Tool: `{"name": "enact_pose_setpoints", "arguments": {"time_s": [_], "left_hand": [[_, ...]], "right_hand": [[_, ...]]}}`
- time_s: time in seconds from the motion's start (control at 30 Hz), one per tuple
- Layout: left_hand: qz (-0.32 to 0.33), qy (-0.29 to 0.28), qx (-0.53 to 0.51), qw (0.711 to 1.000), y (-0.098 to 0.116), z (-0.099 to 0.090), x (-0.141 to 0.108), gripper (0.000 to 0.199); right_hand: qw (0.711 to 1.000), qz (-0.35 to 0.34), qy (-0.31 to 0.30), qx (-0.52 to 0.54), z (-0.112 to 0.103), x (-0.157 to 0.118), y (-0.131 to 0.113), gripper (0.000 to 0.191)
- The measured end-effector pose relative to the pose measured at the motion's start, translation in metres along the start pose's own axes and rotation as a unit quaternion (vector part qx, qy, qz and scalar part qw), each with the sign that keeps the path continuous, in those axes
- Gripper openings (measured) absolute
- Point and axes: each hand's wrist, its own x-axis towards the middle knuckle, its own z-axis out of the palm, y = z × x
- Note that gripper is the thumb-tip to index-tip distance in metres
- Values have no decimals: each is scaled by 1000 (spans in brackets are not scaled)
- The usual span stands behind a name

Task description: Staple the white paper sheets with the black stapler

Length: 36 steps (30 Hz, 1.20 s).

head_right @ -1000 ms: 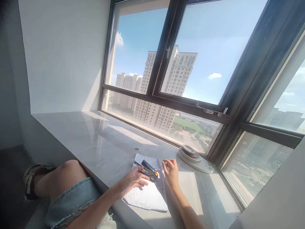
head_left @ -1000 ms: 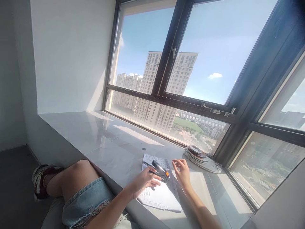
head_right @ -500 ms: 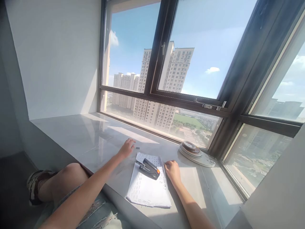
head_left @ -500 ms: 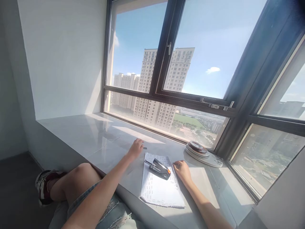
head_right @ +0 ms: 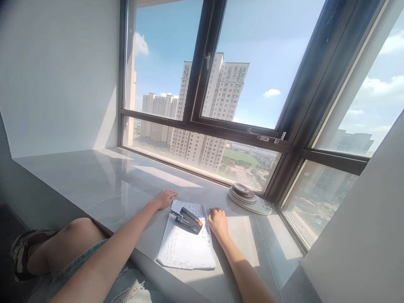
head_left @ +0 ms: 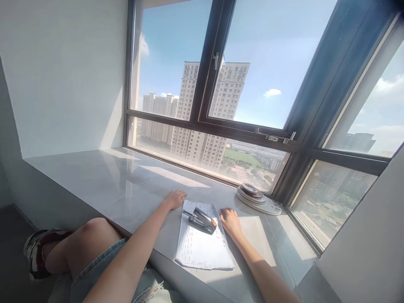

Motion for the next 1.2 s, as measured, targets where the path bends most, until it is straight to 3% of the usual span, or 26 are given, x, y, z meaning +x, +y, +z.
{"name": "enact_pose_setpoints", "arguments": {"time_s": [0.43, 0.53, 0.67, 0.8, 1.03, 1.2], "left_hand": [[-90, 122, -31, 988, 6, -11, -27, 40], [-66, 129, -60, 988, 16, -11, -36, 37], [24, 138, -139, 980, 32, -8, -49, 30], [101, 108, -177, 973, 40, -8, -57, 31], [164, 78, -185, 966, 45, -13, -63, 29], [175, 63, -215, 959, 52, -18, -69, 27]], "right_hand": [[999, 26, 1, -28, 3, 2, 3, 48], [999, 33, 9, -25, 3, 2, 4, 47], [998, 46, 31, -27, 4, 0, 4, 43], [997, 40, 62, -30, 1, -4, 4, 34], [974, -97, 185, 93, -28, -12, -17, 19], [948, -203, 156, 187, -38, -24, -47, 14]]}}
